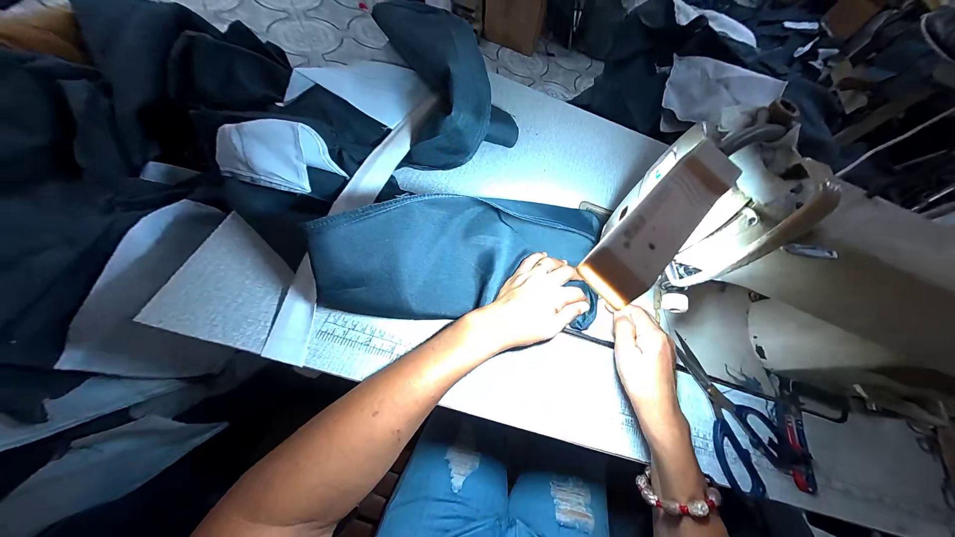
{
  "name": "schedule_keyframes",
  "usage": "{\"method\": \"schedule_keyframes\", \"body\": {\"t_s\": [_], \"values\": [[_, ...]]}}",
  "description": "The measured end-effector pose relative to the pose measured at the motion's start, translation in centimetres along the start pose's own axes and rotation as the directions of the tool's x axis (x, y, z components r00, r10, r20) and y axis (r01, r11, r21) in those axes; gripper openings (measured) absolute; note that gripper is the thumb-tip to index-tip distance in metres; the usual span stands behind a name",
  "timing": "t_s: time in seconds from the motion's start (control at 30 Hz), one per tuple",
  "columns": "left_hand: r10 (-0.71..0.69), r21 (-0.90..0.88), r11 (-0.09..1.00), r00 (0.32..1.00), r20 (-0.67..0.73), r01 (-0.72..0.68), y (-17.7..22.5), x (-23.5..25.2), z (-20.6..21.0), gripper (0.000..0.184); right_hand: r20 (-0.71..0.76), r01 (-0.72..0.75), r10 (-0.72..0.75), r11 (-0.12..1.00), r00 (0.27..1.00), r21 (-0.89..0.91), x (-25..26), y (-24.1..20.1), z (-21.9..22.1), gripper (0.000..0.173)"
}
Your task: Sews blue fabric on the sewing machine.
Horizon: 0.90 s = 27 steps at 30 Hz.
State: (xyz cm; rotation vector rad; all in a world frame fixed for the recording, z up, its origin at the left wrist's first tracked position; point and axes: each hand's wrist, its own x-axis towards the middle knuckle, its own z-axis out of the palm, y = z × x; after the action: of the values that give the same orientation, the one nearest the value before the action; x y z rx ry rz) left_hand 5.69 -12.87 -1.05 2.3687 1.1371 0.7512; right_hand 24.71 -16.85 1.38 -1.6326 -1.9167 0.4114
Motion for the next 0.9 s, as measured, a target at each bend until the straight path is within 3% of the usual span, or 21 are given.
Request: {"method": "schedule_keyframes", "body": {"t_s": [0.13, 0.2, 0.27, 0.33, 0.43, 0.53, 0.7, 0.83, 0.9], "values": [[0.035, -0.112, 0.992, 0.971, -0.235, -0.062, 0.5, -0.1, 0.6, 0.031, -0.009, 0.037, -0.037, 0.999, 0.999, 0.011, -0.6, 0.2, 1.5, 0.027], [0.061, -0.015, 0.998, 0.949, -0.308, -0.069, 1.9, -1.5, -0.7, 0.030, -0.040, -0.008, 0.010, 0.999, 0.999, 0.045, -0.5, -0.4, 1.8, 0.026], [0.037, 0.198, 0.980, 0.943, -0.331, 0.031, 3.1, -3.9, -2.5, 0.034, -0.125, -0.054, 0.053, 0.999, 0.991, 0.001, -0.6, -0.9, 2.1, 0.022], [-0.055, 0.386, 0.906, 0.952, -0.302, 0.175, 2.6, -7.1, -4.2, 0.051, -0.189, -0.048, 0.043, 0.999, 0.981, -0.023, -1.0, -1.1, 2.7, 0.024], [-0.184, 0.335, 0.896, 0.929, -0.322, 0.293, -0.4, -11.0, -4.7, 0.028, -0.193, -0.036, 0.037, 0.999, 0.980, 0.007, -1.0, -1.6, 3.6, 0.027], [-0.108, 0.310, 0.913, 0.891, -0.442, 0.264, -0.2, -12.4, -4.5, 0.031, -0.208, -0.169, 0.170, 0.985, 0.963, 0.025, -0.4, -2.7, 3.8, 0.034], [0.040, 0.338, 0.920, 0.812, -0.582, 0.196, 3.3, -14.1, -6.7, 0.032, -0.278, -0.257, 0.296, 0.952, 0.914, 0.169, 0.2, -3.1, 4.0, 0.028], [0.104, 0.395, 0.903, 0.807, -0.582, 0.169, 3.6, -15.6, -7.9, 0.029, -0.318, -0.231, 0.365, 0.892, 0.875, 0.389, 0.8, -3.0, 4.7, 0.022], [0.131, 0.451, 0.875, 0.809, -0.572, 0.178, 3.0, -15.7, -8.4, 0.029, -0.327, -0.146, 0.374, 0.821, 0.868, 0.552, 0.6, -2.7, 4.6, 0.017]]}}
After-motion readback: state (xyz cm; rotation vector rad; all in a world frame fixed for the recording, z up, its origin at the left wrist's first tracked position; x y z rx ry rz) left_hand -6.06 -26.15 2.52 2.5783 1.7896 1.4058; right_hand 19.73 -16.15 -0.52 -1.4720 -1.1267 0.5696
